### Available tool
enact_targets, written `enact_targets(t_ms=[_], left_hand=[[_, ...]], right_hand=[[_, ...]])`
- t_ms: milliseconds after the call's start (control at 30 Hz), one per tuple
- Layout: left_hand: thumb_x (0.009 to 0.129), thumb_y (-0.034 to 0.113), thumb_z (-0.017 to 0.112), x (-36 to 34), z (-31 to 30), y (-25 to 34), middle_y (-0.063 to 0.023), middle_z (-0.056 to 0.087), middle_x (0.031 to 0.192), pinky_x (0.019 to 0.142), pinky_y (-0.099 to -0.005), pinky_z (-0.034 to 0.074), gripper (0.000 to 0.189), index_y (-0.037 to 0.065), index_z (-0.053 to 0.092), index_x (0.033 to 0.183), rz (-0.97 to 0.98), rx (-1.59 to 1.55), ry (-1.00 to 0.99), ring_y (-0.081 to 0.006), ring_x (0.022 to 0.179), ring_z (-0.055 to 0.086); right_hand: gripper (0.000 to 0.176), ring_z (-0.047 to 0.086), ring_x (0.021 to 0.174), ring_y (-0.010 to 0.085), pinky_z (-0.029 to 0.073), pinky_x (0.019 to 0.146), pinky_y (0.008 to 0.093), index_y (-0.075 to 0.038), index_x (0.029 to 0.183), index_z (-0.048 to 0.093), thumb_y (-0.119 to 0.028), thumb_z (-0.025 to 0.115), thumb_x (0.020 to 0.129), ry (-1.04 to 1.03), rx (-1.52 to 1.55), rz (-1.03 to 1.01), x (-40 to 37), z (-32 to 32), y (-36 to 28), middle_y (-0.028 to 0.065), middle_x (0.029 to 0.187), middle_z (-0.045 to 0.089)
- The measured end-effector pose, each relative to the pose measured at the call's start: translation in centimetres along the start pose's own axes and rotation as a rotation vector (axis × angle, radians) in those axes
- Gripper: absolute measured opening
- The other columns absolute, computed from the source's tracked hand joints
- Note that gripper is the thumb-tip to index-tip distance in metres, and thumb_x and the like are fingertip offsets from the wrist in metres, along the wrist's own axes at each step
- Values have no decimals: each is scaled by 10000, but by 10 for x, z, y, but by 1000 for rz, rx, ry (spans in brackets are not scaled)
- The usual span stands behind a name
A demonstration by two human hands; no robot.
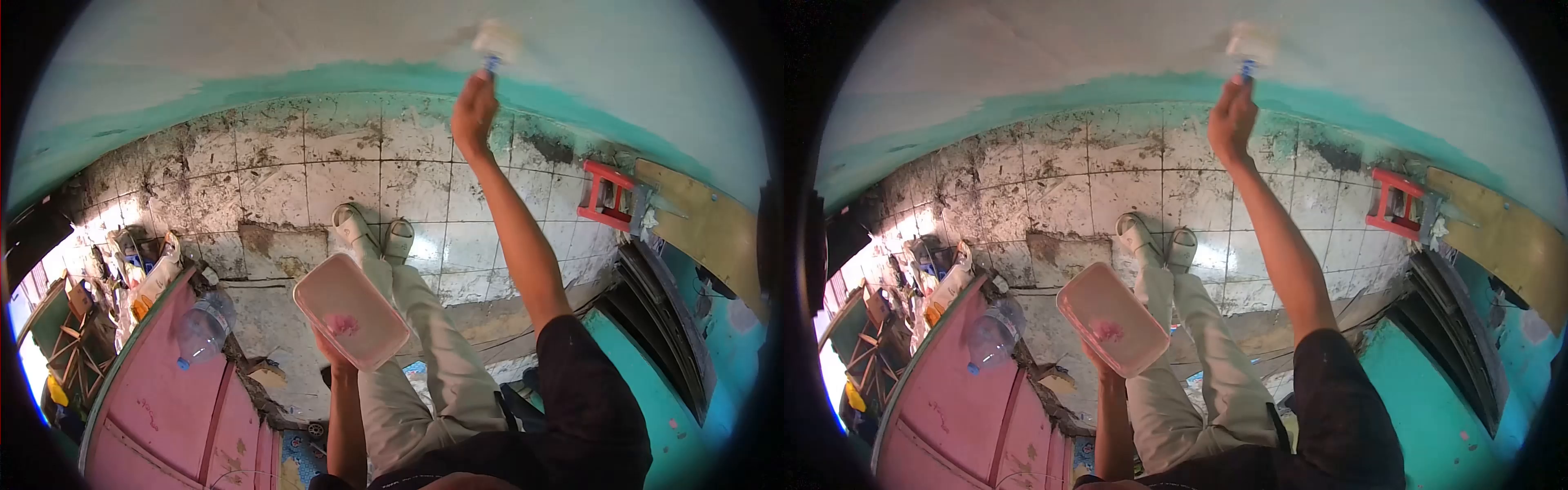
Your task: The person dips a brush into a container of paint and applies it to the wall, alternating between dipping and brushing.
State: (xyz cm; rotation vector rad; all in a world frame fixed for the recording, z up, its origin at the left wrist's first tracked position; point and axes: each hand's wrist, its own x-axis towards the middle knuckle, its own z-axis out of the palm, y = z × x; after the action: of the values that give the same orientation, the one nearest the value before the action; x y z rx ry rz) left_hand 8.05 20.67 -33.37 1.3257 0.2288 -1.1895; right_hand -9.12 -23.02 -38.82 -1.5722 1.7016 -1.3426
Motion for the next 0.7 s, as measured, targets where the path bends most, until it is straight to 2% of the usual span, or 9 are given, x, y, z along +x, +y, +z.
enact_targets(t_ms=[67,100,167,200,267,400,467,633,700], left_hand=[[1038,333,426,4,-21,-8,-37,571,863,618,-287,484,267,89,523,1091,0,-176,-59,-151,729,554],[1038,333,426,6,-16,-1,-37,571,863,618,-287,484,267,89,523,1091,1,-165,-60,-151,729,554],[1033,361,432,5,7,13,-37,574,869,630,-303,499,298,90,527,1114,-13,-36,156,-157,735,563],[1033,361,432,4,-1,11,-37,574,869,630,-303,499,298,90,527,1114,-20,-37,165,-157,735,563],[993,459,466,9,-18,14,-92,583,1049,786,-370,561,453,64,532,1205,16,63,78,-220,940,619],[1034,430,407,10,7,24,-46,591,934,716,-331,525,396,87,533,1186,-70,-165,180,-175,829,593],[1040,440,386,6,1,29,-42,597,973,755,-337,529,436,76,529,1233,2,-107,17,-177,873,600],[1042,444,387,-2,29,57,-36,582,1077,818,-347,526,475,76,502,1320,13,-15,-37,-175,964,592],[1043,446,388,-4,46,73,-36,573,1116,842,-348,522,487,78,491,1346,39,64,-94,-172,1002,586]], right_hand=[[422,545,459,259,400,455,375,-13,1034,514,-397,342,1060,-270,-132,213,-5,26,65,131,574,538],[422,545,459,259,400,455,375,-13,1034,514,-397,342,1060,-264,-127,221,-15,32,78,131,574,538],[433,526,445,256,391,457,408,-15,998,556,-417,398,1036,-500,-226,650,-28,38,97,132,578,553],[433,526,445,256,391,457,408,-15,998,556,-417,398,1036,-507,-234,656,-31,35,116,132,578,553],[449,393,439,128,310,411,314,-40,904,543,-460,452,1032,-692,-338,707,-22,25,144,16,557,445],[369,345,430,81,229,397,284,-52,871,555,-382,509,1031,-442,127,779,17,-14,48,-29,549,417],[374,331,419,75,229,395,274,-51,872,555,-388,513,1029,-428,133,711,34,-48,-21,-34,550,413],[367,325,433,47,236,393,239,-58,873,555,-387,512,1030,-376,180,511,64,-129,-230,-50,573,407],[362,334,452,38,241,396,230,-64,864,550,-381,505,1033,-341,188,416,72,-139,-260,-52,579,402]])
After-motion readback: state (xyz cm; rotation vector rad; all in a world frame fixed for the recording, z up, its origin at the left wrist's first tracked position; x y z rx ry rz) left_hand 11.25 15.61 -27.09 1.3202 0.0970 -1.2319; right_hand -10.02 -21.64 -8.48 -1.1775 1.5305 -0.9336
